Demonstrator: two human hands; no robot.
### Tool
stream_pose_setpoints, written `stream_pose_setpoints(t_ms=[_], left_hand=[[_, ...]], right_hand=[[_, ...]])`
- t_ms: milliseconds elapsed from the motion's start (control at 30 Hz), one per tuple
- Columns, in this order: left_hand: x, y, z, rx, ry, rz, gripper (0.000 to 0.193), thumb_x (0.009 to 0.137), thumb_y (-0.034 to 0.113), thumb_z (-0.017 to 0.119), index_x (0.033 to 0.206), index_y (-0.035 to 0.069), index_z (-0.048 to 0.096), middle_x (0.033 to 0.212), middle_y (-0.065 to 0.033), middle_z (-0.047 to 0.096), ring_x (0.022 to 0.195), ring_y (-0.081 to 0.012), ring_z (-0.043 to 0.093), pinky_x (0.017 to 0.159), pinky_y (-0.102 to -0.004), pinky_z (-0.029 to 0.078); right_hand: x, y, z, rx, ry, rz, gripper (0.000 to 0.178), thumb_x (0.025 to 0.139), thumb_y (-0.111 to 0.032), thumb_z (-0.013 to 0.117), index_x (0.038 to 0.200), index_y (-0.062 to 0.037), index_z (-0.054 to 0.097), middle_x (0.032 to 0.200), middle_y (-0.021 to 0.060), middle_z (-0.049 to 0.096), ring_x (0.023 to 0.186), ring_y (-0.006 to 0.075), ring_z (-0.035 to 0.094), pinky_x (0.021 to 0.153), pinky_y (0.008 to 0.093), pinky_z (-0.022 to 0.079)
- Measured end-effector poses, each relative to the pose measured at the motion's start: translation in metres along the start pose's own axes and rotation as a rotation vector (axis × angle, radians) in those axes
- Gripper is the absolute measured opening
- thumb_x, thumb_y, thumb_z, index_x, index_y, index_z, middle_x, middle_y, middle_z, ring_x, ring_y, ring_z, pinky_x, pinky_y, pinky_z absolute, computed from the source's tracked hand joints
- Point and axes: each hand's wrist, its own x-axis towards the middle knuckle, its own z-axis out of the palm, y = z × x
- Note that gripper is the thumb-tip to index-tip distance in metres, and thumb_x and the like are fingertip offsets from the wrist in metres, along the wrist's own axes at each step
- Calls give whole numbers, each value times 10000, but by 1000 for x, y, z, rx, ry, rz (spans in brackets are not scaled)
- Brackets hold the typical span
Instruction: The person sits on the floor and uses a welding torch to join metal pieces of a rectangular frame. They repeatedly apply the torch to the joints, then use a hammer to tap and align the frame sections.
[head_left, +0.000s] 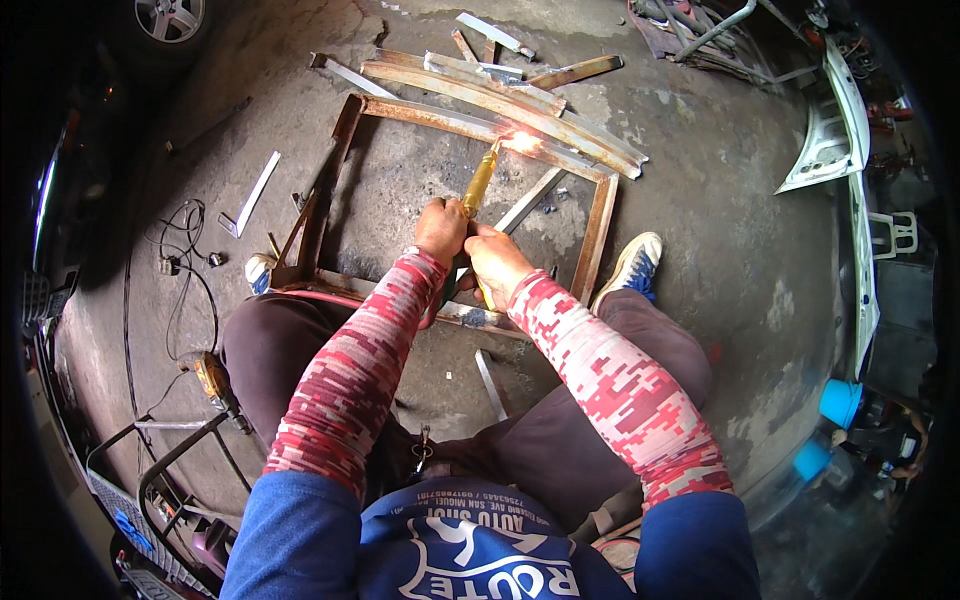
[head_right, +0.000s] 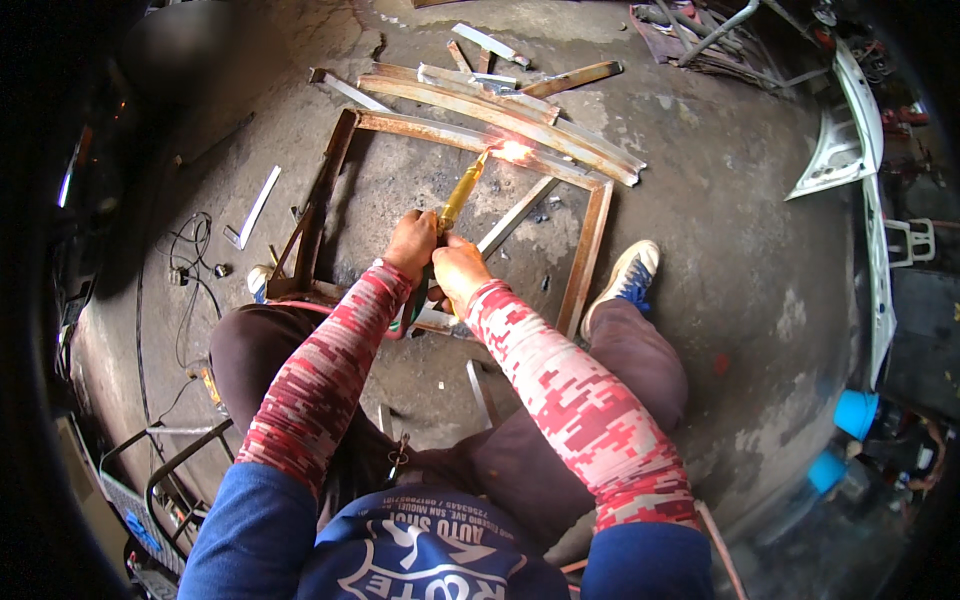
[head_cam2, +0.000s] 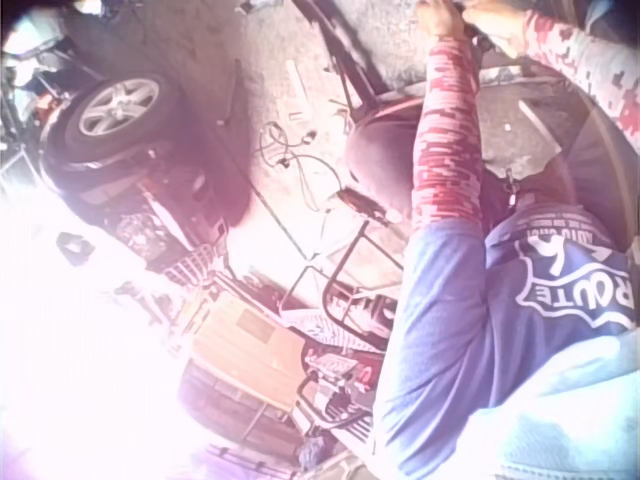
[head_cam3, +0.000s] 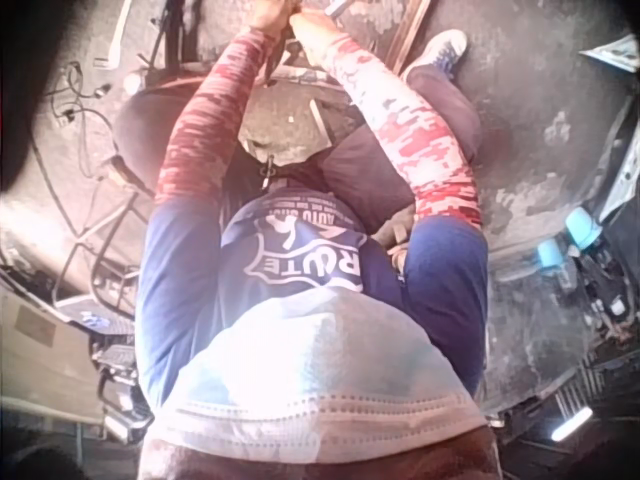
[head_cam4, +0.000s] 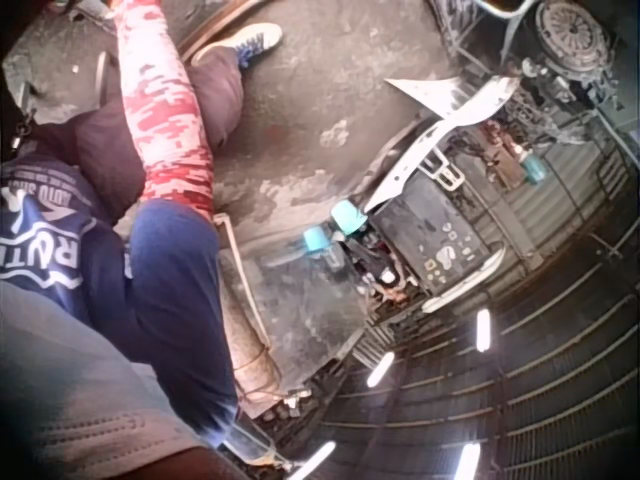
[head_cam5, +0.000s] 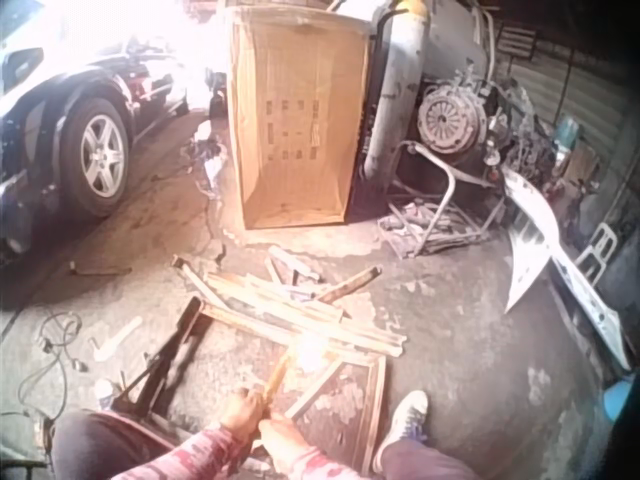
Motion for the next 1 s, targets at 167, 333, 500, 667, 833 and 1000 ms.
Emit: stream_pose_setpoints(t_ms=[167, 333, 500, 667, 833, 1000], left_hand=[[6, -4, 3, -29, -16, 2, 373, 891, 246, 474, 1083, -53, 589, 936, -212, 644, 817, -287, 633, 712, -418, 496], [12, -8, 3, 30, 8, 13, 369, 895, 241, 468, 1090, -52, 580, 927, -208, 641, 805, -274, 629, 696, -413, 495], [14, -9, 2, -37, -21, -7, 363, 898, 243, 464, 1080, -49, 582, 915, -193, 638, 794, -260, 617, 692, -410, 493], [9, -6, -1, -24, -46, -39, 480, 867, 300, 472, 1126, -86, 593, 1080, -293, 634, 993, -393, 638, 847, -433, 488], [10, -5, -3, -50, -54, -55, 468, 869, 291, 478, 1107, -94, 597, 1042, -270, 645, 937, -352, 650, 794, -416, 501], [9, -6, -5, -140, -78, -51, 357, 888, 249, 469, 1007, -59, 606, 884, -177, 630, 770, -254, 599, 671, -408, 471]], right_hand=[[-4, -4, 2, 9, 4, 20, 397, 904, -146, 364, 1265, -189, 525, 870, 18, 601, 476, 139, 526, 401, 303, 341], [-1, -3, 2, 19, -14, 3, 368, 907, -141, 358, 1229, -183, 532, 846, 20, 602, 455, 145, 525, 400, 304, 337], [0, -2, 3, 20, -9, 3, 373, 908, -143, 353, 1239, -188, 519, 834, 13, 598, 455, 144, 520, 404, 313, 342], [-3, -5, 3, -14, -20, 7, 374, 912, -155, 351, 1247, -193, 512, 849, 4, 583, 487, 129, 493, 431, 317, 359], [-4, -6, 4, -17, -9, 25, 391, 913, -163, 351, 1270, -200, 506, 861, -3, 566, 515, 120, 479, 458, 314, 372], [-2, -6, 5, -22, -9, 37, 423, 913, -166, 357, 1307, -242, 493, 860, -18, 556, 526, 114, 473, 460, 314, 369]])
